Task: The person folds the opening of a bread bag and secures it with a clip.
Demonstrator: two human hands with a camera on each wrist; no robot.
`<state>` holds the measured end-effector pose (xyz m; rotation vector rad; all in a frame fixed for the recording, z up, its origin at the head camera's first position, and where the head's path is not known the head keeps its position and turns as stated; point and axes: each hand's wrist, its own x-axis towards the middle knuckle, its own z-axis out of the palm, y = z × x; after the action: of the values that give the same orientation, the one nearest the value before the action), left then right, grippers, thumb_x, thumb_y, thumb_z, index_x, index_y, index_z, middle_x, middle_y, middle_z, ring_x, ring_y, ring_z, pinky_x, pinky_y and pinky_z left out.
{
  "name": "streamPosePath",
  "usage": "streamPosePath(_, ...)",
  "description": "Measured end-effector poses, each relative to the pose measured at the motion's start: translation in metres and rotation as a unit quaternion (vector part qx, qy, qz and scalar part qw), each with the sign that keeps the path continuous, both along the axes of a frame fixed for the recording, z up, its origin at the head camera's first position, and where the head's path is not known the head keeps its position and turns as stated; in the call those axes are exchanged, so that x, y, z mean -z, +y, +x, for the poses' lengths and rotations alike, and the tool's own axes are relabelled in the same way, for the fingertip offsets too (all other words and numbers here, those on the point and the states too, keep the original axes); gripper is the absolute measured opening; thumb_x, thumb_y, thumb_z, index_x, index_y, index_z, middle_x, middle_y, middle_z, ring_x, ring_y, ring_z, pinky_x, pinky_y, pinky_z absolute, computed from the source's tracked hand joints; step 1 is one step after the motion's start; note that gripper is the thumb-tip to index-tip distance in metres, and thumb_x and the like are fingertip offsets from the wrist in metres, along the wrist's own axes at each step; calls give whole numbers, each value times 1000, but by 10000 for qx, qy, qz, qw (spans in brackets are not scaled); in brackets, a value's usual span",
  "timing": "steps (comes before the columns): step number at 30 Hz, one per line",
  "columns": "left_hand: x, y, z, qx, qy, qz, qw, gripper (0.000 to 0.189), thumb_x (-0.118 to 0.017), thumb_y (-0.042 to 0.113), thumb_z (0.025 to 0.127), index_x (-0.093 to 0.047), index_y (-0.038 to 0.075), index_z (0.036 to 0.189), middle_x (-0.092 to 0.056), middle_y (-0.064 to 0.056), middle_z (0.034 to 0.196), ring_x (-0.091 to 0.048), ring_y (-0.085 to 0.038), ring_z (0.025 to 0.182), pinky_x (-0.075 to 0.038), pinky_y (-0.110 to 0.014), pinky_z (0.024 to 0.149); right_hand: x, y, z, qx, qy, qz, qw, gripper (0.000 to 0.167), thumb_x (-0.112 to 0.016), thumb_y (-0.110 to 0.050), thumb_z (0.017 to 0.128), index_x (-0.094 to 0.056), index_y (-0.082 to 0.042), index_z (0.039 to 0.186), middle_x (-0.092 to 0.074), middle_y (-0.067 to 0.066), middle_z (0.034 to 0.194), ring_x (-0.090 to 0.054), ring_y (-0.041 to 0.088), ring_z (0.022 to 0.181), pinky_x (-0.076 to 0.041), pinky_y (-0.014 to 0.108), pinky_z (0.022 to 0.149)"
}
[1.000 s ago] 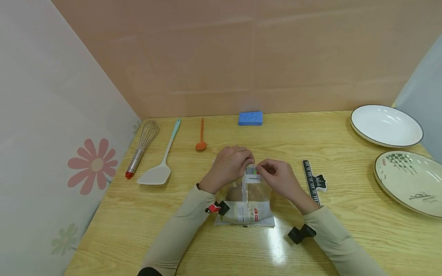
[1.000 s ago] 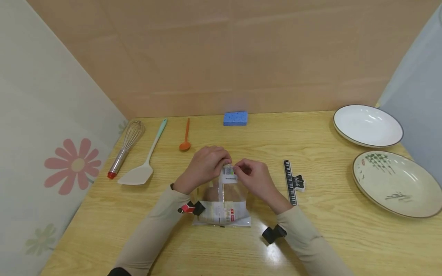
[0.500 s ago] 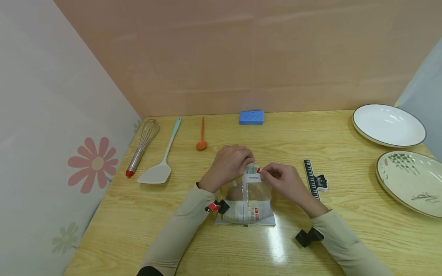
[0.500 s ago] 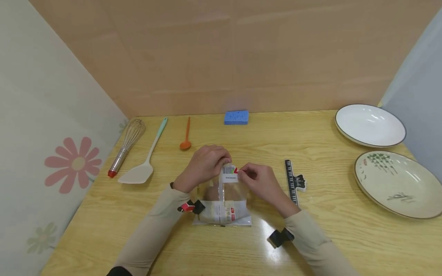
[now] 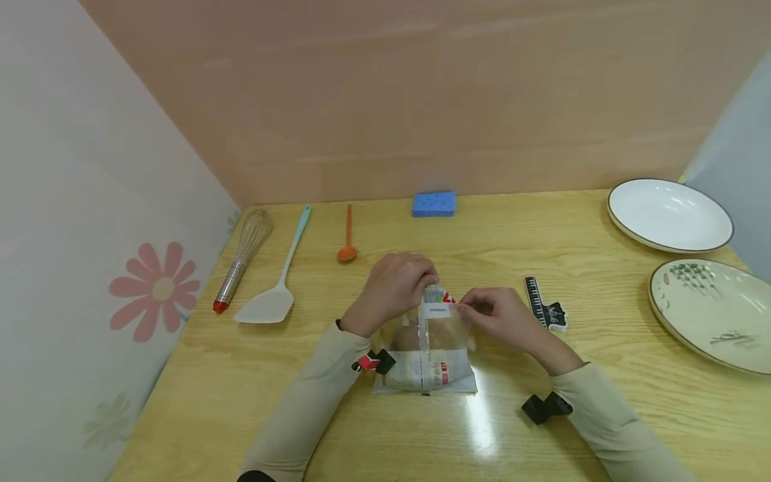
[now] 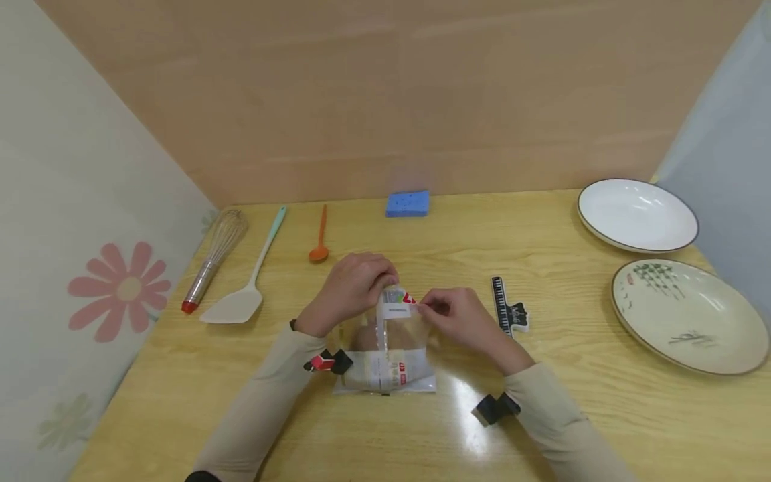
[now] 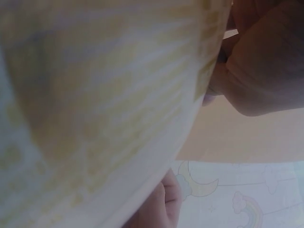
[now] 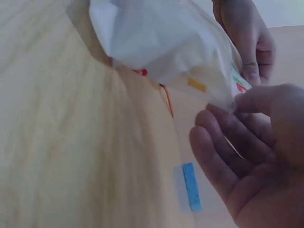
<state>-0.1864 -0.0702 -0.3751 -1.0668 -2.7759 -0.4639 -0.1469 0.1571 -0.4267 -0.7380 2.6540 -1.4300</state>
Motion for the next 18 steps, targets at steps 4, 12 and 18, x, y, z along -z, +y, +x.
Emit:
streamPosePath(4, 0, 0, 2, -13, 38, 24, 10000, 14, -67, 21, 103, -79, 14, 99, -76, 3, 96, -70, -15, 88, -55, -37, 84, -4, 6, 1, -204, 82, 259, 9994, 13, -67, -2, 97, -76, -5, 89, -73, -3, 81, -63, 2, 72, -56, 25, 66)
streamPosePath(12, 0, 1, 2, 98, 136, 24, 9999, 16, -66, 22, 103, -78, 14, 98, -76, 2, 96, -70, -16, 87, -55, -36, 80, -6, 13, 0, -569, 345, 502, 9965, 14, -67, 1, 96, -75, -6, 87, -72, -4, 78, -57, -2, 66, -52, 24, 59)
streamPosePath(18, -2, 0, 2, 75, 54, 36, 10000, 16, -66, 21, 103, -79, 13, 99, -76, 1, 97, -70, -16, 87, -55, -36, 81, -7, 16, -2, -783, 326, 519, 9950, 14, -67, 1, 96, -75, -7, 88, -73, -3, 79, -59, -3, 68, -53, 24, 59)
